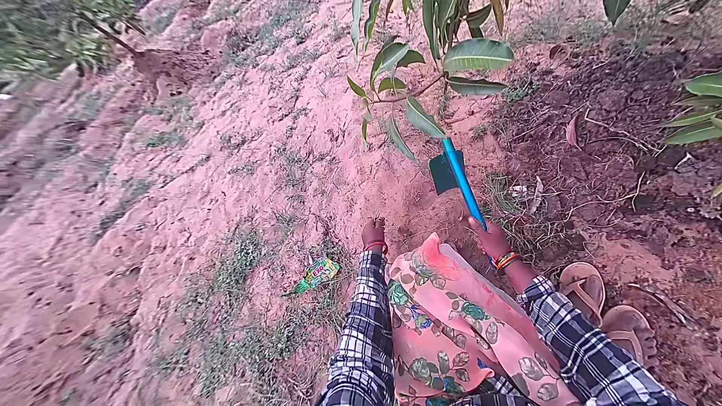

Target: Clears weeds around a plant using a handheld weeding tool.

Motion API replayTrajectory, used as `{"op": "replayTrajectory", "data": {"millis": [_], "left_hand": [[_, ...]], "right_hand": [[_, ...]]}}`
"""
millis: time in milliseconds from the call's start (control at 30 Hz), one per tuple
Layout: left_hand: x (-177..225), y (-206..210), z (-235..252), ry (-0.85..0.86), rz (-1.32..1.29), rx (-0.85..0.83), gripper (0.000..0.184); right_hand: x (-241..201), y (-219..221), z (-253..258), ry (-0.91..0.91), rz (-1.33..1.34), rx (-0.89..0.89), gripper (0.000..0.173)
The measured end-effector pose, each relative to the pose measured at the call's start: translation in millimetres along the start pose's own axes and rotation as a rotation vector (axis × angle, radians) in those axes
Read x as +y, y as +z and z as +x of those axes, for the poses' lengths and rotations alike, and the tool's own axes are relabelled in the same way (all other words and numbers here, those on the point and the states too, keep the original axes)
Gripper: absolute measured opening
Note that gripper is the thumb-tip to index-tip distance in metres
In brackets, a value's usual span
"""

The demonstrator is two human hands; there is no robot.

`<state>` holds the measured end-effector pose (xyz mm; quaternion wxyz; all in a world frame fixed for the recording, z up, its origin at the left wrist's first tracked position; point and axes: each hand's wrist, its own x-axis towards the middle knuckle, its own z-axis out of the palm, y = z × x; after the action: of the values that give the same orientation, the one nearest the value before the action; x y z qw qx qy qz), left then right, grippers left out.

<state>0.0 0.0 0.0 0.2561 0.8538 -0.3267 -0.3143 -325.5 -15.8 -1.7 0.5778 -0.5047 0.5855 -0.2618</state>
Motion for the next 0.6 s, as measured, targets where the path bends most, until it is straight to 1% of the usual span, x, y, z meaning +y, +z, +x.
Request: {"op": "replayTrajectory", "data": {"millis": [33,67,100,167,200,233,267,300,333,400,467,500,567,600], "left_hand": [[-8,0,2,0.026,0.084,-0.045,0.037],[-12,2,2,0.061,0.151,-0.094,0.041],[-13,7,0,0.098,0.193,-0.143,0.057],[-8,22,-1,0.172,0.275,-0.245,0.106],[-4,30,0,0.205,0.342,-0.287,0.124],[0,38,-2,0.232,0.422,-0.315,0.133],[2,46,-2,0.263,0.511,-0.322,0.134],[3,51,-1,0.284,0.581,-0.320,0.131],[2,55,1,0.290,0.589,-0.321,0.126],[-2,57,9,0.268,0.511,-0.310,0.114],[-3,57,11,0.248,0.451,-0.275,0.093],[-5,57,10,0.261,0.431,-0.253,0.079],[-6,61,9,0.279,0.457,-0.249,0.054],[-5,61,7,0.278,0.486,-0.268,0.047]], "right_hand": [[-4,-10,1,-0.031,-0.039,0.007,0.043],[-6,-19,0,-0.049,-0.075,0.012,0.043],[-8,-25,-4,-0.056,-0.100,0.010,0.043],[-6,-30,-11,-0.070,-0.124,0.012,0.042],[-3,-29,-15,-0.076,-0.128,0.020,0.043],[1,-26,-18,-0.073,-0.132,0.031,0.043],[5,-22,-21,-0.065,-0.136,0.036,0.043],[9,-18,-22,-0.050,-0.132,0.033,0.043],[12,-13,-22,-0.034,-0.128,0.028,0.043],[17,-7,-23,-0.006,-0.143,0.015,0.043],[22,-3,-22,-0.005,-0.176,-0.008,0.045],[25,0,-21,-0.019,-0.192,-0.018,0.044],[23,5,-23,-0.023,-0.234,-0.048,0.044],[17,8,-25,-0.022,-0.249,-0.060,0.043]]}}
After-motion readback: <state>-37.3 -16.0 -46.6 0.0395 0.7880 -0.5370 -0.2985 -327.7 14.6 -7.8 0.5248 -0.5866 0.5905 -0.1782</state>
